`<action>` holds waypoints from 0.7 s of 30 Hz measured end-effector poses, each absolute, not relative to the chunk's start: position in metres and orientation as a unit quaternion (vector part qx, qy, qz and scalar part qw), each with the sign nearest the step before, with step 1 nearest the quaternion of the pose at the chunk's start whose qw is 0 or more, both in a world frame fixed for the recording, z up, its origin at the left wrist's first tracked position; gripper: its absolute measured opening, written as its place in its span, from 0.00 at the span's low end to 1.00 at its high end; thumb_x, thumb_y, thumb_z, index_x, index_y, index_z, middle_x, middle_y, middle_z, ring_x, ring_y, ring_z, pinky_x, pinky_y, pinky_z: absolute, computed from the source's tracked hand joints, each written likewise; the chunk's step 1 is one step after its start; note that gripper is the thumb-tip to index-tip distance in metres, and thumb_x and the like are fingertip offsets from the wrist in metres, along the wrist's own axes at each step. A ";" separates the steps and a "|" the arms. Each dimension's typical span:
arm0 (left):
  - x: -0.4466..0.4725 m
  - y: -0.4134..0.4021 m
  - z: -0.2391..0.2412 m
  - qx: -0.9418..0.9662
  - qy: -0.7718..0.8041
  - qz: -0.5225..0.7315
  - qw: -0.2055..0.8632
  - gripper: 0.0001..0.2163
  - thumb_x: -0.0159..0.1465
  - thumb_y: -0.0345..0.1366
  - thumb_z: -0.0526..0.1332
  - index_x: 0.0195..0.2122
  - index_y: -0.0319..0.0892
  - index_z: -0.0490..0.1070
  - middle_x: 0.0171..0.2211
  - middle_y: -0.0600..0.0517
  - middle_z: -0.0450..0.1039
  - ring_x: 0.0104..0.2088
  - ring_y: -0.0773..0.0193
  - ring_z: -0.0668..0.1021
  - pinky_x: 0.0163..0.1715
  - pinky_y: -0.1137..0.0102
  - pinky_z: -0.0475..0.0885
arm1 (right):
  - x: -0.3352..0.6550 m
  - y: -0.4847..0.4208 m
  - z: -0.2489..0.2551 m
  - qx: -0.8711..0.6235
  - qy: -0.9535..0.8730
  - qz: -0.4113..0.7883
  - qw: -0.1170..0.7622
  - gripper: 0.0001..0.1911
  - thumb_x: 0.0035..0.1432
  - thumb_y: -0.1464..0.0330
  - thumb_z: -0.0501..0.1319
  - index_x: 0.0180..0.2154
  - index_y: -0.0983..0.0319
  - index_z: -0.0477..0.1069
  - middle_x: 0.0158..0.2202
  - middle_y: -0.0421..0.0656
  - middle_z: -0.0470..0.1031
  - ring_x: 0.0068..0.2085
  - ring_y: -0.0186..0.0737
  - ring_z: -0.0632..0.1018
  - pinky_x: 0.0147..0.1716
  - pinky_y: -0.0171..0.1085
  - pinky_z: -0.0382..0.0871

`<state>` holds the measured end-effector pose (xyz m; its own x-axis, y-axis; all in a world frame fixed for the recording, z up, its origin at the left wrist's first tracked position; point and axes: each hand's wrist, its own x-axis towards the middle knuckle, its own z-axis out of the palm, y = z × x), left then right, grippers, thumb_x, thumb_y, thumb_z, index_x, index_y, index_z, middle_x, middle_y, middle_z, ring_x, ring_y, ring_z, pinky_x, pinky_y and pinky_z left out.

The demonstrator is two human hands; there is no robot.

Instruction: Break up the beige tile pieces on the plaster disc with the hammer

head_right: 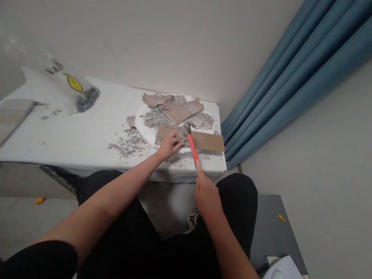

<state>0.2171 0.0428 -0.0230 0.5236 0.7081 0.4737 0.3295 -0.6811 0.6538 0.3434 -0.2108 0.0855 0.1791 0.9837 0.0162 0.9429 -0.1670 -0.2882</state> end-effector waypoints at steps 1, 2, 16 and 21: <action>0.217 0.043 -0.022 0.838 0.310 0.373 0.249 0.11 0.64 0.35 0.61 0.24 0.41 0.67 0.33 0.49 0.66 0.35 0.62 0.71 0.38 0.66 0.69 | 0.344 -0.211 0.086 -0.759 -0.635 0.089 0.107 0.33 0.70 0.70 0.48 0.73 0.58 0.44 0.43 0.47 0.81 0.38 0.44 0.81 0.38 0.36 0.70; 0.217 0.042 -0.022 0.840 0.310 0.370 0.248 0.11 0.64 0.35 0.61 0.24 0.41 0.67 0.33 0.49 0.66 0.35 0.62 0.71 0.38 0.67 0.69 | 0.344 -0.211 0.086 -0.761 -0.635 0.091 0.098 0.33 0.70 0.70 0.49 0.73 0.58 0.43 0.42 0.46 0.81 0.37 0.44 0.81 0.37 0.36 0.70; 0.218 0.043 -0.019 0.835 0.323 0.361 0.262 0.12 0.63 0.35 0.63 0.23 0.41 0.66 0.33 0.50 0.65 0.35 0.62 0.71 0.38 0.66 0.69 | 0.347 -0.211 0.093 -0.760 -0.630 0.080 0.140 0.32 0.70 0.69 0.47 0.73 0.59 0.46 0.44 0.48 0.81 0.40 0.46 0.81 0.37 0.38 0.71; 0.214 0.047 -0.014 0.835 0.329 0.351 0.267 0.07 0.61 0.36 0.65 0.28 0.40 0.72 0.34 0.50 0.66 0.34 0.63 0.71 0.37 0.66 0.69 | 0.343 -0.217 0.103 -0.743 -0.633 0.096 0.195 0.31 0.70 0.69 0.46 0.72 0.60 0.47 0.45 0.48 0.80 0.42 0.46 0.80 0.40 0.38 0.71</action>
